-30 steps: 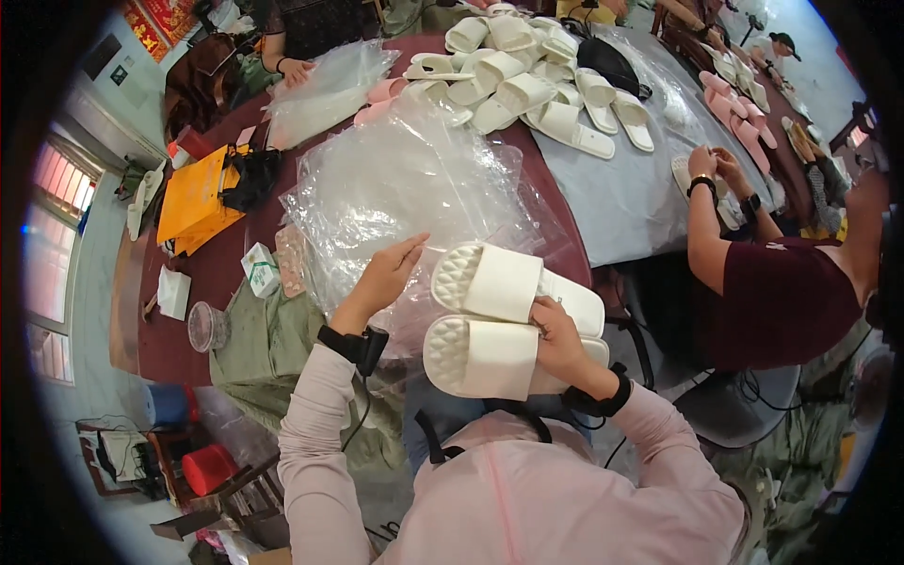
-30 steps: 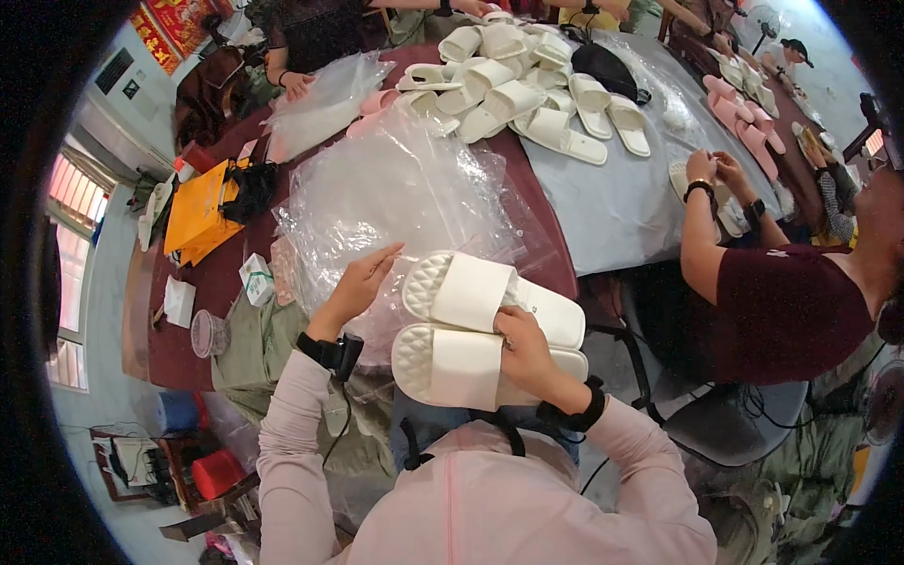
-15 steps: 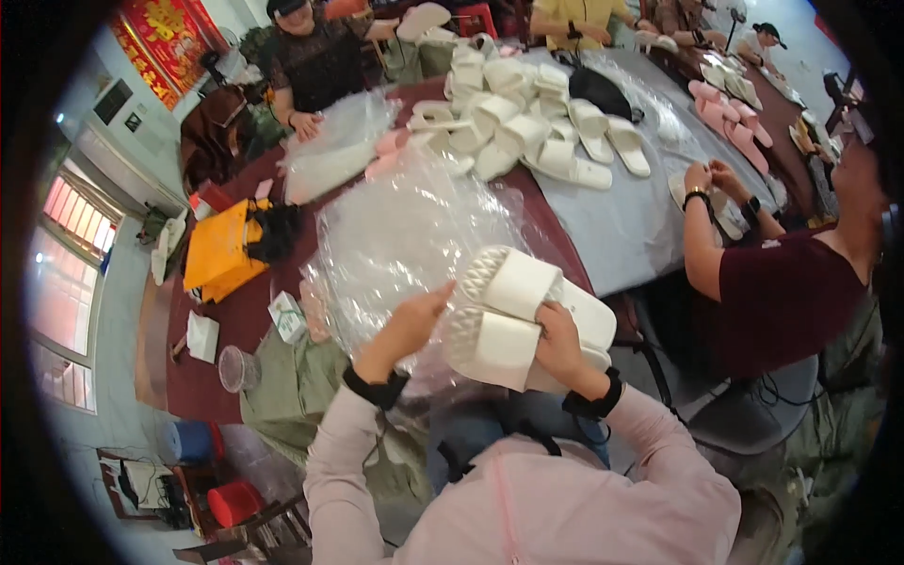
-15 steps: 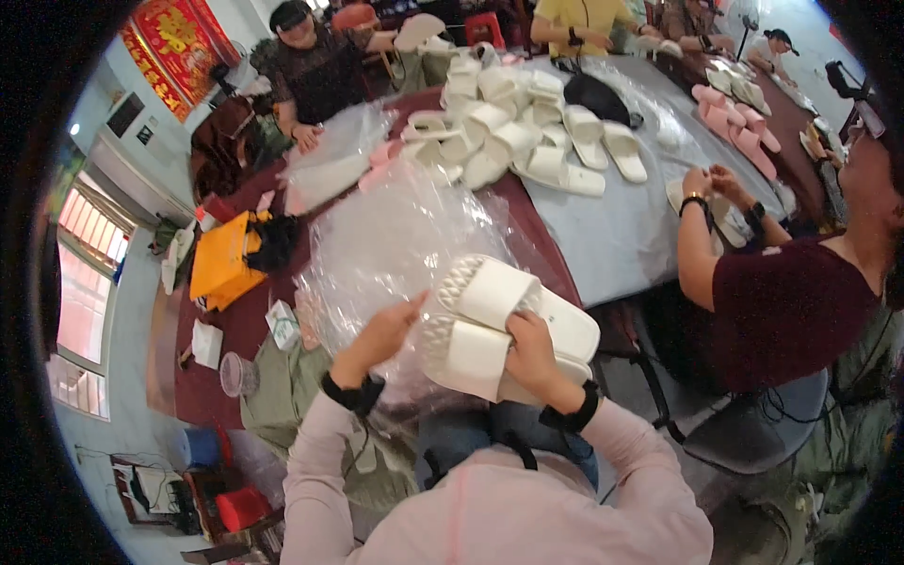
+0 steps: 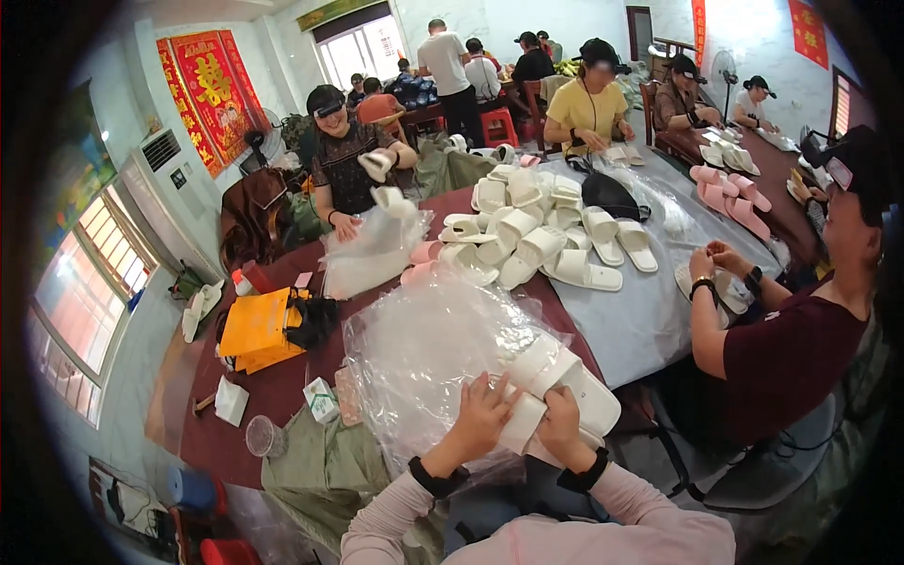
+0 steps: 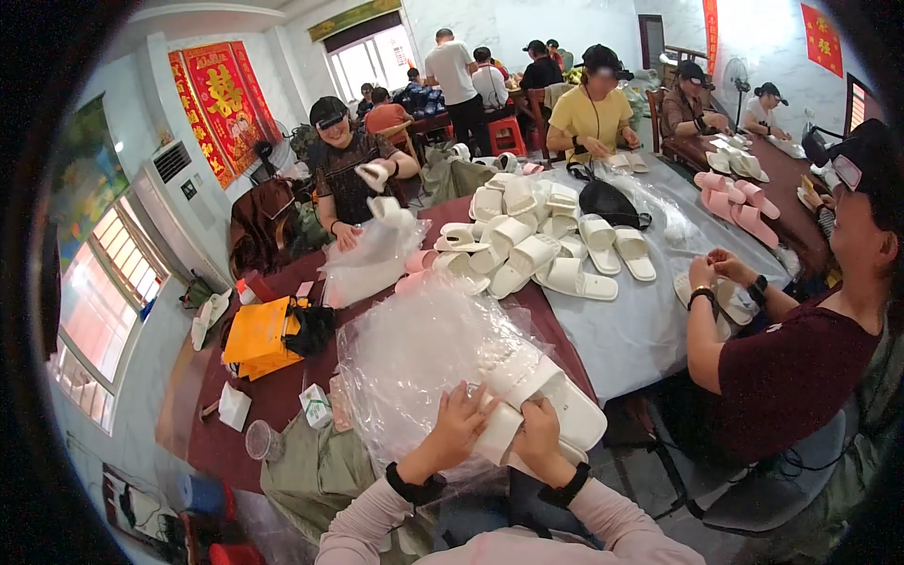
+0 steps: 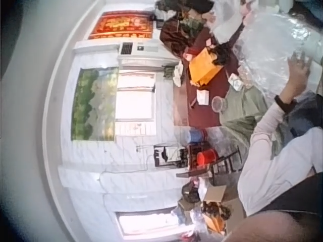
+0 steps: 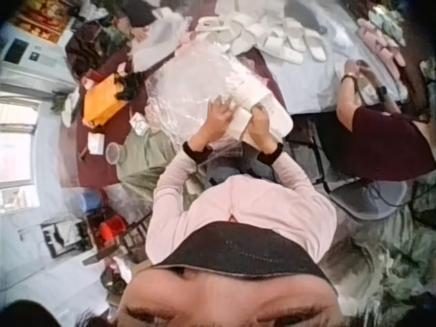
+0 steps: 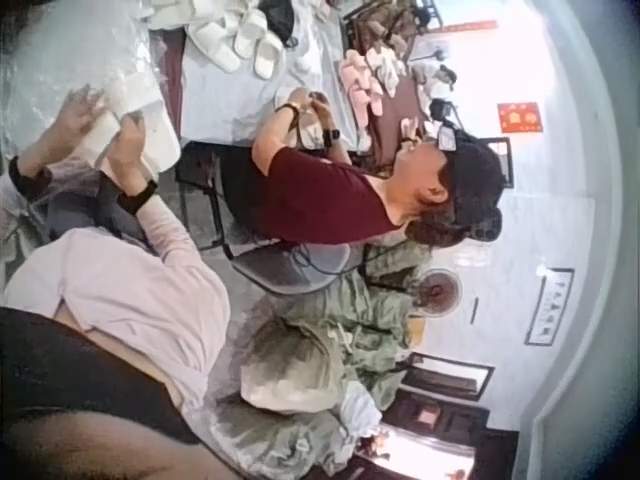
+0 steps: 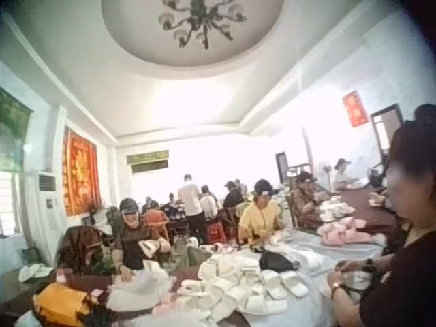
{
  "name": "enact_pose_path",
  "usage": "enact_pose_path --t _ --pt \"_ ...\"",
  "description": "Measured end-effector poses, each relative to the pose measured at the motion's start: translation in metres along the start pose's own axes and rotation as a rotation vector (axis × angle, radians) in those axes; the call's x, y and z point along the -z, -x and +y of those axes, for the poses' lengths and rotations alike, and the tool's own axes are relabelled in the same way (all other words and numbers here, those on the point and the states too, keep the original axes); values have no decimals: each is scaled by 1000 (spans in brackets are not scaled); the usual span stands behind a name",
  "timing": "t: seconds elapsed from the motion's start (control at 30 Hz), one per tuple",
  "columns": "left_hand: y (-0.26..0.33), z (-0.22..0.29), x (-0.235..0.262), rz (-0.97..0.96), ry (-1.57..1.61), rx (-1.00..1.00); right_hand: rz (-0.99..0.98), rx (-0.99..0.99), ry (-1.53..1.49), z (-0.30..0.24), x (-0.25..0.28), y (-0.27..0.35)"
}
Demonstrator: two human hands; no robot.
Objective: The recorder is sorting and packaging white and pink slippers into plastic bags at a factory table.
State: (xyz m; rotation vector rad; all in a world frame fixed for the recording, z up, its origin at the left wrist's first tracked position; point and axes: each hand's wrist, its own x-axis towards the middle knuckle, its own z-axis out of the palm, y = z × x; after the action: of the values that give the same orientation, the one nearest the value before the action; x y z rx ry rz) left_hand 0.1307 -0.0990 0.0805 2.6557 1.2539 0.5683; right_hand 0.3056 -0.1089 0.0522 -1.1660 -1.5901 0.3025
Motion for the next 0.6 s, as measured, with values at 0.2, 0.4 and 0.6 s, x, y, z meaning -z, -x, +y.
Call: enact_pose_path --t 0.2,0.4,0.6 --pt "-2 -8 -2 -5 121 -76 -68 174 204 8 -18 7" --pt "5 14 5 -1 101 -276 29 167 195 16 -40 -7" --pt "45 42 24 80 105 -343 42 59 192 6 -52 -19"
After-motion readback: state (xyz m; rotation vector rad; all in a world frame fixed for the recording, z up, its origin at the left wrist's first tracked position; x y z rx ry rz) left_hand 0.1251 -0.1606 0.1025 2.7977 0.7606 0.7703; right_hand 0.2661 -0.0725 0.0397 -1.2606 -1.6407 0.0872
